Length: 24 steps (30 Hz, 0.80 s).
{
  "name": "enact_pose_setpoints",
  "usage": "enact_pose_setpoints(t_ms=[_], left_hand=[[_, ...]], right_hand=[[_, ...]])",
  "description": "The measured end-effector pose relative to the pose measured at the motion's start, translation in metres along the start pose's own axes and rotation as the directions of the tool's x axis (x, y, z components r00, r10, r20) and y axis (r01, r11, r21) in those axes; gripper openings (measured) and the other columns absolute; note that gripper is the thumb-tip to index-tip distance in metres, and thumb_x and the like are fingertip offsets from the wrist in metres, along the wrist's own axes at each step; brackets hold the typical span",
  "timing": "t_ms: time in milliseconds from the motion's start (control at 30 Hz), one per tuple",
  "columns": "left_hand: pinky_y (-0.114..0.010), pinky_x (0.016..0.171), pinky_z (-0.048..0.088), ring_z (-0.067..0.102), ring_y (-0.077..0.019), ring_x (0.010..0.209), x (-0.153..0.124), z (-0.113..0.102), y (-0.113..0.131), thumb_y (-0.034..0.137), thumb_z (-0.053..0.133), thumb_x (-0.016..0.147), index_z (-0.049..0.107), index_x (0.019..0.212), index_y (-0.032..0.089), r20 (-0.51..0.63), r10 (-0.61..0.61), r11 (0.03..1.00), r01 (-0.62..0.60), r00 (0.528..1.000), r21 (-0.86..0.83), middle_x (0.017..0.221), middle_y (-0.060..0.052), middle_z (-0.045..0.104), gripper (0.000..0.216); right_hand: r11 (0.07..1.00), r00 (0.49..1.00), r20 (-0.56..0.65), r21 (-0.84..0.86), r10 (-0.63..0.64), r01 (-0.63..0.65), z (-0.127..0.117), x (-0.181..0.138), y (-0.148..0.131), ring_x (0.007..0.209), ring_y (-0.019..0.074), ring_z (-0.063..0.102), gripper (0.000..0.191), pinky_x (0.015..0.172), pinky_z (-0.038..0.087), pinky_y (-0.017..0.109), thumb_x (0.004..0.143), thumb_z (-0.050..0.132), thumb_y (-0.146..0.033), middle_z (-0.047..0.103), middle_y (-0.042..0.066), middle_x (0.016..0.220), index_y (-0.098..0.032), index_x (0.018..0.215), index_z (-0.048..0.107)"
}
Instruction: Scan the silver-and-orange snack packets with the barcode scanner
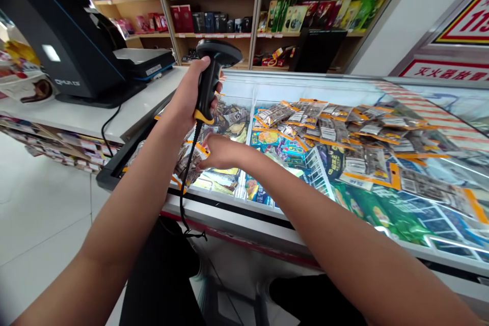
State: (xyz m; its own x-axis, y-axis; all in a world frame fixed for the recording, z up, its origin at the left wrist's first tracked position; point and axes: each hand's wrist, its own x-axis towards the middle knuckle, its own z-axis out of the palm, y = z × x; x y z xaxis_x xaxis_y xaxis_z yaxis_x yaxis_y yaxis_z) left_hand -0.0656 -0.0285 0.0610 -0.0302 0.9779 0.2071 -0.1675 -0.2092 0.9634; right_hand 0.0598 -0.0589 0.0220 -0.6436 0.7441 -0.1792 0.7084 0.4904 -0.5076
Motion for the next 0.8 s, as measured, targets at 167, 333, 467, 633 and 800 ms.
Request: enact_pose_setpoints(t_ms=[167,333,467,633,800], left_hand=[[-0.021,0.043,0.037,0.053,-0.0076,0.043,-0.002,0.003,0.003,0.049,0.044,0.101,0.060,0.093,0.016,0.051,0.019,1.000,-0.020,0.999,0.006,0.071,0.001,0.060,0.037],[-0.022,0.042,0.037,0.051,-0.0082,0.041,-0.003,0.008,0.003,0.051,0.052,0.097,0.059,0.089,0.018,0.059,-0.054,0.998,0.052,0.997,0.038,0.065,0.000,0.060,0.034],[-0.023,0.043,0.039,0.052,-0.0092,0.041,-0.002,0.008,-0.002,0.051,0.053,0.093,0.060,0.088,0.019,0.114,-0.109,0.990,0.097,0.987,0.102,0.065,0.000,0.061,0.033],[-0.023,0.043,0.039,0.054,-0.0099,0.043,0.000,0.007,-0.010,0.054,0.053,0.092,0.061,0.085,0.019,0.210,-0.127,0.976,0.085,0.969,0.199,0.068,-0.001,0.064,0.036],[-0.024,0.042,0.039,0.055,-0.0102,0.043,0.000,0.008,-0.014,0.056,0.055,0.090,0.061,0.080,0.020,0.216,-0.136,0.965,0.080,0.967,0.249,0.069,-0.002,0.065,0.037]], right_hand=[[0.980,0.993,-0.107,0.195,0.056,-0.034,-0.029,0.008,0.034,0.095,0.0273,0.070,0.057,0.078,0.055,0.035,0.075,0.080,-0.027,0.070,0.011,0.122,-0.022,0.130,0.063],[0.881,0.792,-0.545,0.473,0.276,0.018,-0.047,0.030,0.095,0.066,0.0175,0.062,0.048,0.059,0.052,0.029,0.078,0.065,-0.019,0.068,0.004,0.094,-0.022,0.126,0.063],[0.869,0.660,-0.692,0.480,0.292,0.118,-0.056,0.036,0.126,0.072,0.0183,0.063,0.048,0.065,0.056,0.033,0.077,0.063,-0.021,0.065,0.007,0.103,-0.020,0.125,0.064],[0.920,0.593,-0.780,0.358,0.201,0.159,-0.065,0.032,0.133,0.089,0.0227,0.063,0.047,0.080,0.057,0.037,0.074,0.060,-0.019,0.066,0.009,0.106,-0.016,0.121,0.068],[0.938,0.587,-0.785,0.326,0.200,0.116,-0.068,0.030,0.132,0.085,0.0232,0.064,0.048,0.080,0.056,0.038,0.077,0.060,-0.019,0.065,0.007,0.099,-0.016,0.124,0.068]])
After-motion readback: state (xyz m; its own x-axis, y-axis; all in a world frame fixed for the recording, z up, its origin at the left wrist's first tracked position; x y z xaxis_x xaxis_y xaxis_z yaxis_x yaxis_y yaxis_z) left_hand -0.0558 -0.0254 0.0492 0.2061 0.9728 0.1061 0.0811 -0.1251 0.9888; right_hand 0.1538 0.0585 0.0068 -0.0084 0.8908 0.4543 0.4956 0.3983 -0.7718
